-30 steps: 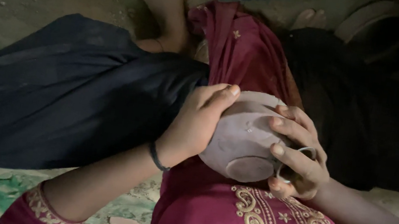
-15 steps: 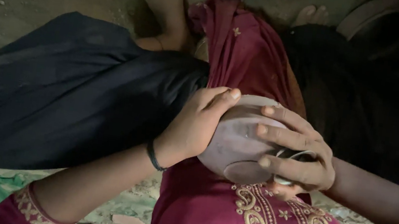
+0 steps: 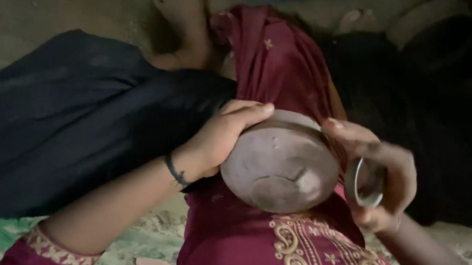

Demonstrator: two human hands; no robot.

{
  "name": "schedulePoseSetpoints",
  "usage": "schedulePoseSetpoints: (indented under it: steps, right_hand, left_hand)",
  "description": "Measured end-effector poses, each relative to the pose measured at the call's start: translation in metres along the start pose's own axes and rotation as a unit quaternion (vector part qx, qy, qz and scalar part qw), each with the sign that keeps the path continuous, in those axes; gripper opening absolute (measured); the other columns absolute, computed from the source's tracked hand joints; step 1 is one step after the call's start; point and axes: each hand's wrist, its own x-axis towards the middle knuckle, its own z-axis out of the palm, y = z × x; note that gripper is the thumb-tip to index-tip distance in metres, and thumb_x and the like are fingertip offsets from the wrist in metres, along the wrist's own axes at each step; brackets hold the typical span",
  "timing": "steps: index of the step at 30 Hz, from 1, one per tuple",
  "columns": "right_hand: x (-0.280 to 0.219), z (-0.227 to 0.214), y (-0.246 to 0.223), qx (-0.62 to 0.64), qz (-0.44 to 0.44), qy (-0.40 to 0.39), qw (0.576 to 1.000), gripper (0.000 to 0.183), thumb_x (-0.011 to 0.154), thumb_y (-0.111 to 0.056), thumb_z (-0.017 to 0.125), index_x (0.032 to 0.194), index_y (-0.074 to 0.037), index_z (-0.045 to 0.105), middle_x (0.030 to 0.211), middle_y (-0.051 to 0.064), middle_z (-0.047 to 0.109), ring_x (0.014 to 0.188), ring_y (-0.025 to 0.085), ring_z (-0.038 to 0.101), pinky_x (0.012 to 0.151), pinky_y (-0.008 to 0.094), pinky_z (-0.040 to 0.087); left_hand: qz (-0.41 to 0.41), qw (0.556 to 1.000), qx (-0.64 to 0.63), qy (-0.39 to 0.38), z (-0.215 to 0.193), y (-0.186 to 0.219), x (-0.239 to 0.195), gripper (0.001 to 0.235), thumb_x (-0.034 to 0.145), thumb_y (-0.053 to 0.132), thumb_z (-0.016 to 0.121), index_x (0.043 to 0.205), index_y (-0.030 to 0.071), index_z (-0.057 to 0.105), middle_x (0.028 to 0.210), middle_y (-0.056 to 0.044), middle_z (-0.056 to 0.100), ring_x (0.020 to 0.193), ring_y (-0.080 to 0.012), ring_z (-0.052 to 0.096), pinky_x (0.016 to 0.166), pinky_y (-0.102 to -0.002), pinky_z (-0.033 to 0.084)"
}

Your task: The person picks up a clay pot and uses a small metal tool to scrape and smooth the interior and exterior surfaces. They rotate the pot repeatedly while refining the shape before setting it back down.

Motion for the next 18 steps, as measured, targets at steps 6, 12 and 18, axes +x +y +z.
schedulePoseSetpoints:
  steps: [6, 12, 18]
  right_hand:
    - [-0.013, 0.000, -0.002, -0.249, -0.073, -0.029, 0.965, 0.073, 0.084, -0.041, 0.082, 0.138, -0.001, 0.051, 0.143, 0.033, 0.051, 0.139, 0.042, 0.054, 0.118, 0.054, 0.046]
    - [-0.020, -0.005, -0.027, -0.353, -0.041, 0.005, 0.935, 0.098, 0.064, -0.068, 0.088, 0.132, -0.005, 0.057, 0.122, 0.017, 0.061, 0.122, 0.027, 0.062, 0.104, 0.048, 0.052]
    - [-0.015, 0.014, -0.020, -0.222, 0.042, -0.009, 0.974, 0.077, 0.071, -0.029, 0.093, 0.126, -0.007, 0.044, 0.128, 0.024, 0.065, 0.139, 0.036, 0.056, 0.121, 0.056, 0.045]
  left_hand:
    - [-0.025, 1.000, 0.002, -0.014, 0.010, 0.017, -0.001, 0.034, 0.095, 0.035, 0.066, 0.109, 0.004, 0.071, 0.101, 0.000, 0.072, 0.094, -0.0094, 0.066, 0.083, -0.027, 0.054]
    - [0.013, 0.995, 0.014, -0.094, 0.005, 0.021, 0.000, 0.039, 0.103, 0.038, 0.063, 0.100, 0.000, 0.073, 0.093, -0.006, 0.071, 0.086, -0.0134, 0.065, 0.078, -0.029, 0.053]
    - [-0.011, 0.998, 0.050, -0.046, 0.011, 0.024, -0.002, 0.034, 0.095, 0.037, 0.065, 0.100, 0.005, 0.074, 0.094, -0.003, 0.074, 0.088, -0.0116, 0.069, 0.078, -0.027, 0.056]
